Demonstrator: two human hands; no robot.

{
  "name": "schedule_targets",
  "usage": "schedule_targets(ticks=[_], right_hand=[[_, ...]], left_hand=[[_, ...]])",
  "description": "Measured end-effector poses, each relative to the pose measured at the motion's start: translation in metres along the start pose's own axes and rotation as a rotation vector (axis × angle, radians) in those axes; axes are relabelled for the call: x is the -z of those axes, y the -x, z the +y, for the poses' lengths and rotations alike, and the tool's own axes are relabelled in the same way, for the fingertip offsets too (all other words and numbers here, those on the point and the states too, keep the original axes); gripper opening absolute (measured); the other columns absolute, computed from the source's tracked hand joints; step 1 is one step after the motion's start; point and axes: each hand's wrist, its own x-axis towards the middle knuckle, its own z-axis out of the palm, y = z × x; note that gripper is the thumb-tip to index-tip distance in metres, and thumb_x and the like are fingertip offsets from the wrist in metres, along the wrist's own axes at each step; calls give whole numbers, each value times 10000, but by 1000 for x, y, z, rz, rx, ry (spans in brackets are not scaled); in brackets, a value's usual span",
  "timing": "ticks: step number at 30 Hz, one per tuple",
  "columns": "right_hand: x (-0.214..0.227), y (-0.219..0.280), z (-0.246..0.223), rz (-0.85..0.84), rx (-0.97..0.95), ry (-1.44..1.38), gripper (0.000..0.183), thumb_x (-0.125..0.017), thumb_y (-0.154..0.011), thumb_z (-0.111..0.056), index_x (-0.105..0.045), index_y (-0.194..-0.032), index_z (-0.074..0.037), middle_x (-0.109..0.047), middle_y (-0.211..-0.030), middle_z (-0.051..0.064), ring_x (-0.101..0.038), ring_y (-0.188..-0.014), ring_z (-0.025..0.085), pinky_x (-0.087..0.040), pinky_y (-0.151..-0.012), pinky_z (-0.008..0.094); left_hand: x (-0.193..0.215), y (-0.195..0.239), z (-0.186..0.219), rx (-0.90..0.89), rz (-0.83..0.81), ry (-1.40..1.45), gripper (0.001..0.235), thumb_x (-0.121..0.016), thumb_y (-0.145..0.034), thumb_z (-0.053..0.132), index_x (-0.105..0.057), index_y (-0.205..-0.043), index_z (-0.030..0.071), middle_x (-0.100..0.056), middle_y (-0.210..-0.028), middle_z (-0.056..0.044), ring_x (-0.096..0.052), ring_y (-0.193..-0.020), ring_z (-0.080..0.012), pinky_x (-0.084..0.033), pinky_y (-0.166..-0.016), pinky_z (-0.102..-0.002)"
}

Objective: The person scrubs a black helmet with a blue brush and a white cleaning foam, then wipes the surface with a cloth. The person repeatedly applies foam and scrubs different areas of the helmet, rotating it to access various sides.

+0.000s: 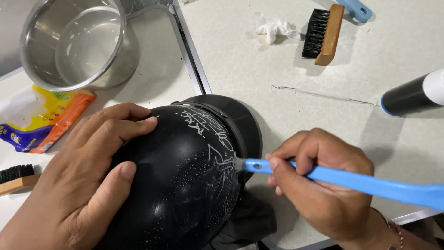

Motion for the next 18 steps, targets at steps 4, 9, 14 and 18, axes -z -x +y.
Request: schedule_targets(ticks=[4, 9, 14, 18], right_hand=[[-3, -13, -3, 1, 51, 26, 339, -634, -849, 90, -388, -666, -56, -686, -743, 188, -707, -515, 174, -604, -424, 206], [0, -20, 0, -43, 22, 26, 357, -663, -826, 82, -388, -657, -72, -694, -692, 156, -680, -503, 156, -564, -421, 204], [2, -21, -2, -104, 8, 34, 385, -675, -798, 62, -363, -649, -106, -672, -638, 106, -636, -487, 123, -509, -437, 201], [-2, -24, -10, -83, 100, 206, 359, -664, -828, 44, -385, -642, -82, -700, -698, 93, -685, -551, 127, -511, -537, 216]], left_hand=[[1, -3, 1, -11, 2, -5, 510, -349, -989, 385, -579, -1365, 128, -541, -1441, -81, -525, -1315, -244, -364, -1046, -440], [1, -5, 3, -58, 22, -23, 520, -332, -995, 361, -578, -1364, 89, -556, -1440, -103, -521, -1357, -258, -360, -1088, -440], [-1, -7, 1, -35, 12, -37, 538, -331, -988, 371, -587, -1381, 107, -551, -1465, -89, -518, -1372, -257, -364, -1075, -452], [0, -7, 1, -45, 15, -29, 534, -331, -990, 370, -585, -1371, 95, -554, -1454, -104, -528, -1366, -259, -364, -1081, -443]])
